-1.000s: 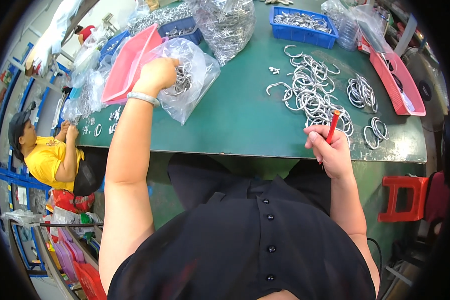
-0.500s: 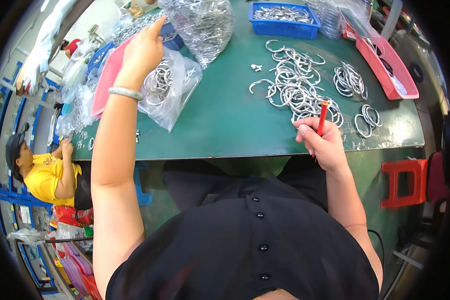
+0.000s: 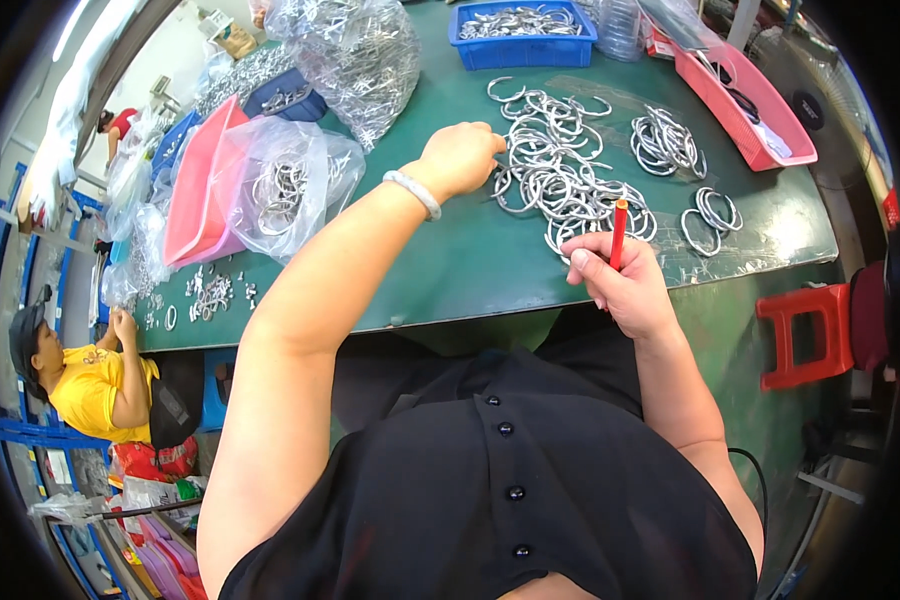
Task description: The person picks up metal rings and pins from a workbench, inserts the pins into the rings by hand, and applies pressure using a red tool to secure them.
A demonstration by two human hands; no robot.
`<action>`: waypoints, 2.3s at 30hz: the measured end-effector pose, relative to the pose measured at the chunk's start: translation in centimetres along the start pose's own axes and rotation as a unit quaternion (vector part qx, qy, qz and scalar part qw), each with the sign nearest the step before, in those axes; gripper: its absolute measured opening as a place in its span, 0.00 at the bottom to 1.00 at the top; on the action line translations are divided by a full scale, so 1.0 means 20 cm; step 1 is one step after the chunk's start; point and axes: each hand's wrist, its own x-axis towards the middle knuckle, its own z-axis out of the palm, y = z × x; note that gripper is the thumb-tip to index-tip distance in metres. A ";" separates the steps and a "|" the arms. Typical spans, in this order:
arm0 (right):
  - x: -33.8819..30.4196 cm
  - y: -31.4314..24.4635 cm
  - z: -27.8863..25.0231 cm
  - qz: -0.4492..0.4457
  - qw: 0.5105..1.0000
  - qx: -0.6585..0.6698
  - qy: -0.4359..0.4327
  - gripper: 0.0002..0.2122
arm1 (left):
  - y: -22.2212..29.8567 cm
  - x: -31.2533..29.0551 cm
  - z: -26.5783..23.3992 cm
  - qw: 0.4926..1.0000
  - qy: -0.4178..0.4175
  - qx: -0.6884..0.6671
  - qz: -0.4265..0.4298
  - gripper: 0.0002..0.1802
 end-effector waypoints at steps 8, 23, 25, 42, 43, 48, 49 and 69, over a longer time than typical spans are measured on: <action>-0.02 0.00 -0.05 0.001 1.000 0.015 0.011 0.07 | -0.05 0.04 0.01 0.998 -0.055 -0.007 -0.009 0.07; -0.01 -0.03 -0.01 -0.012 0.999 0.033 0.013 0.08 | 0.22 -0.20 -0.21 0.964 0.171 -0.194 0.057 0.06; 0.01 -0.02 0.01 -0.018 0.999 0.035 0.019 0.08 | 0.25 -0.26 -0.20 0.962 0.193 -0.161 0.105 0.05; 0.03 -0.05 0.20 0.070 0.981 0.176 -0.045 0.06 | 0.32 -0.66 -0.20 0.906 0.351 -0.049 0.230 0.14; 0.03 -0.04 0.20 0.071 0.981 0.173 -0.046 0.06 | 0.32 -0.67 -0.18 0.906 0.354 -0.050 0.228 0.14; 0.04 -0.03 0.22 0.033 0.985 0.157 -0.057 0.06 | 0.32 -0.76 -0.05 0.810 0.275 -0.511 -0.083 0.18; 0.04 -0.03 0.22 0.023 0.988 0.143 -0.059 0.06 | 0.32 -0.78 -0.04 0.661 0.150 -0.721 -0.144 0.16; 0.03 -0.02 0.29 0.035 0.994 0.069 -0.076 0.07 | 0.33 -0.86 -0.06 0.507 0.093 -0.839 -0.174 0.14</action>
